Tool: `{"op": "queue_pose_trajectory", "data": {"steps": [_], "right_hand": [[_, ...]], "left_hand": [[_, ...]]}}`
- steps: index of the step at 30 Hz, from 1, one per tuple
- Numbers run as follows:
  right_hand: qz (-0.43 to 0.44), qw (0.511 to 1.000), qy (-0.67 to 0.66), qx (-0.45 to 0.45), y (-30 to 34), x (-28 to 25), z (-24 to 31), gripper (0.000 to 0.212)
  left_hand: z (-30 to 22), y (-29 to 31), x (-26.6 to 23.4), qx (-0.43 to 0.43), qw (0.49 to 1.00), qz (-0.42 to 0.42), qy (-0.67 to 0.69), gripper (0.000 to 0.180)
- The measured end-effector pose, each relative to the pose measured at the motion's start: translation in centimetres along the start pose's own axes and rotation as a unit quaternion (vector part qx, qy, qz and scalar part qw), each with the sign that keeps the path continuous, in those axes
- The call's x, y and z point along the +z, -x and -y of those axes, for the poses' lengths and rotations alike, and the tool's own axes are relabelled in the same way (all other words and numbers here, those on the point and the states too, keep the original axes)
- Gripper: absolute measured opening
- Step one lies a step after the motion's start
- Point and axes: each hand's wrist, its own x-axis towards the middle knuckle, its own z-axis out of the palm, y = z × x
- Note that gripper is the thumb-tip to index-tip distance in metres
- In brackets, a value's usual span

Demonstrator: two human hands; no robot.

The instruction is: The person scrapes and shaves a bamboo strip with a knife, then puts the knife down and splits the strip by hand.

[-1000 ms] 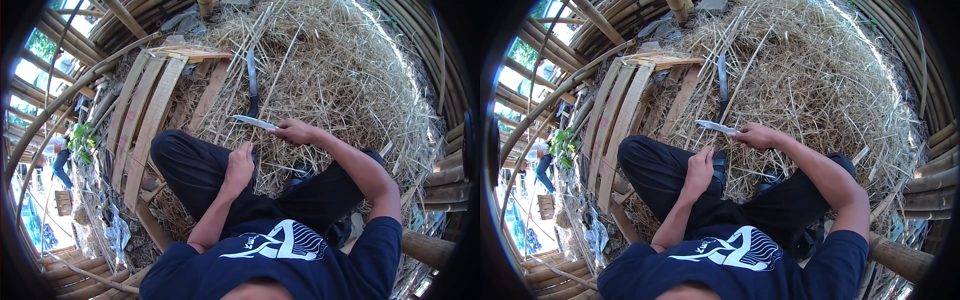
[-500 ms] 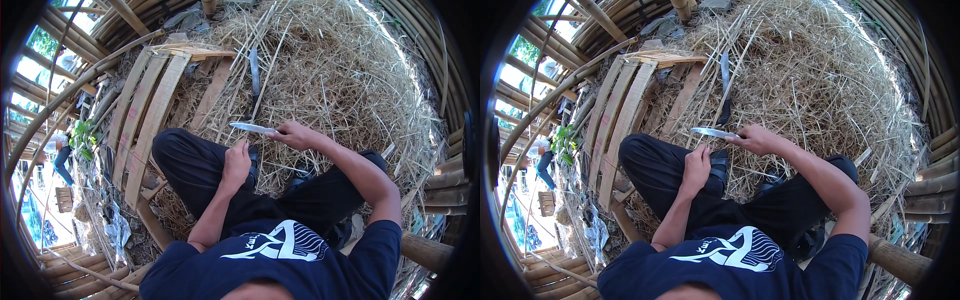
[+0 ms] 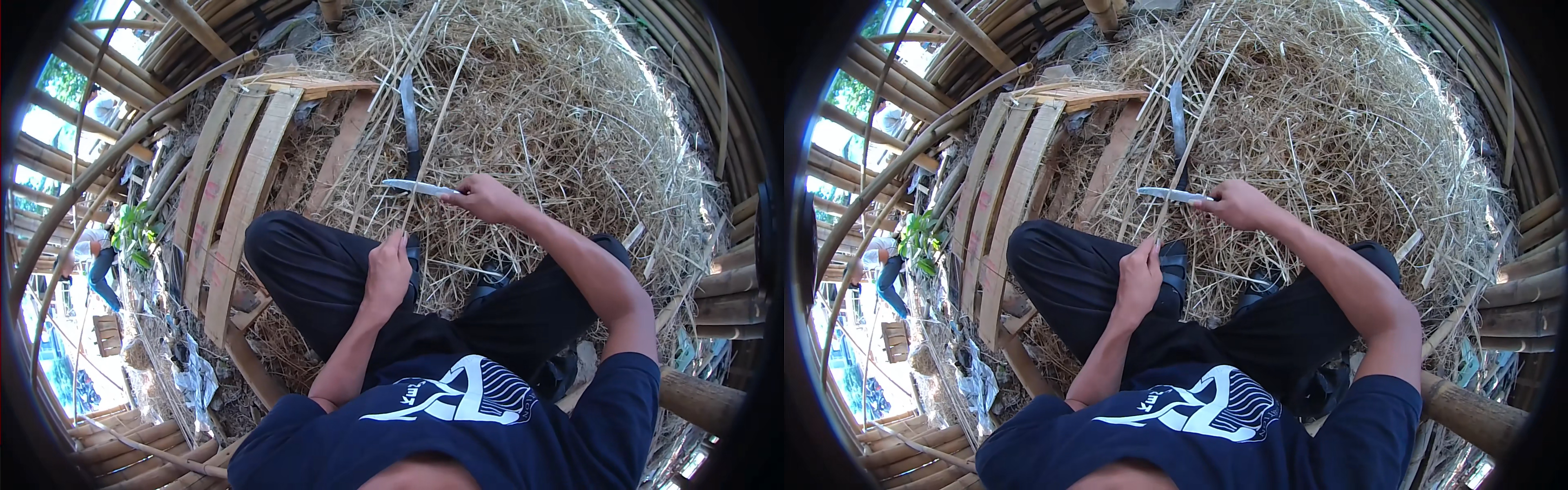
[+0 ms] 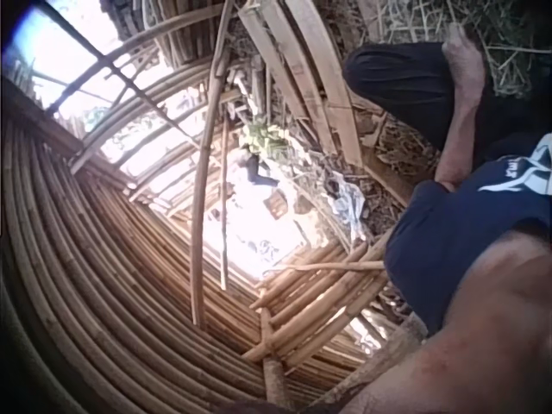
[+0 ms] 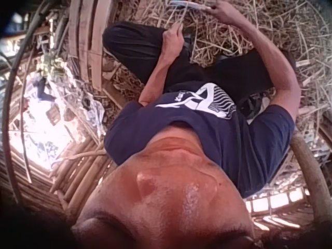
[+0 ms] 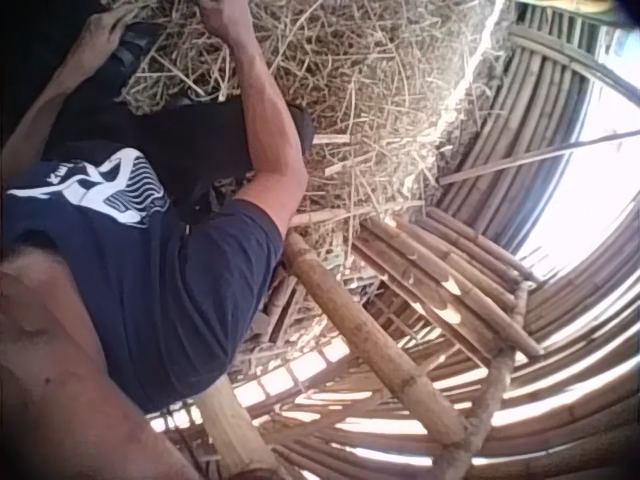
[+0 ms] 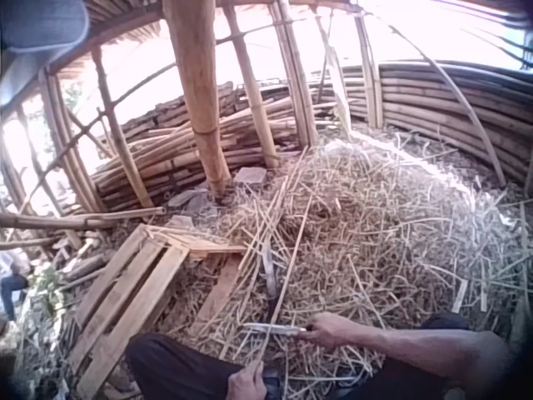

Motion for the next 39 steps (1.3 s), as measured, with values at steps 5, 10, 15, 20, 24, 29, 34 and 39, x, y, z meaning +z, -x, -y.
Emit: {"op": "queue_pose_trajectory", "data": {"steps": [5, 10, 15, 20, 24, 29, 34, 39], "right_hand": [[-0.073, 0.986, 0.142, -0.037, 1.1, 0.3, 1.3, 0.053], [0.123, 0.971, -0.175, 0.111, -0.3, 0.0, -0.9, 0.060], [-0.011, 1.000, 0.004, 0.006, -0.2, 0.5, -0.2, 0.055], [-0.174, 0.971, 0.139, -0.090, 0.7, 1.3, 0.5, 0.049], [0.001, 1.000, 0.008, -0.002, -0.8, 1.0, -1.8, 0.055], [-0.043, 0.998, 0.040, -0.011, 0.0, 0.6, -0.6, 0.050], [-0.157, 0.965, 0.190, -0.089, 0.2, 1.5, 0.1, 0.051], [0.010, 0.999, 0.030, 0.012, -0.6, -0.3, -1.5, 0.063]], "left_hand": [[-0.2, 0.1, -0.2, -0.041, 0.999, 0.013, 0.003, 0.013], [0.1, 0.5, 0.3, -0.013, 1.000, 0.001, -0.010, 0.012], [-0.4, 0.0, -0.2, -0.016, 1.000, 0.013, -0.014, 0.012], [-0.3, 0.2, -0.5, -0.017, 1.000, 0.000, -0.010, 0.013], [0.0, 0.3, 0.0, -0.012, 1.000, 0.016, -0.014, 0.013], [-0.6, 0.4, -0.2, -0.026, 1.000, 0.015, 0.002, 0.012], [0.1, 1.1, -0.5, -0.038, 0.999, 0.018, -0.013, 0.013], [0.4, 1.2, -0.1, 0.005, 1.000, 0.008, -0.002, 0.014]]}}
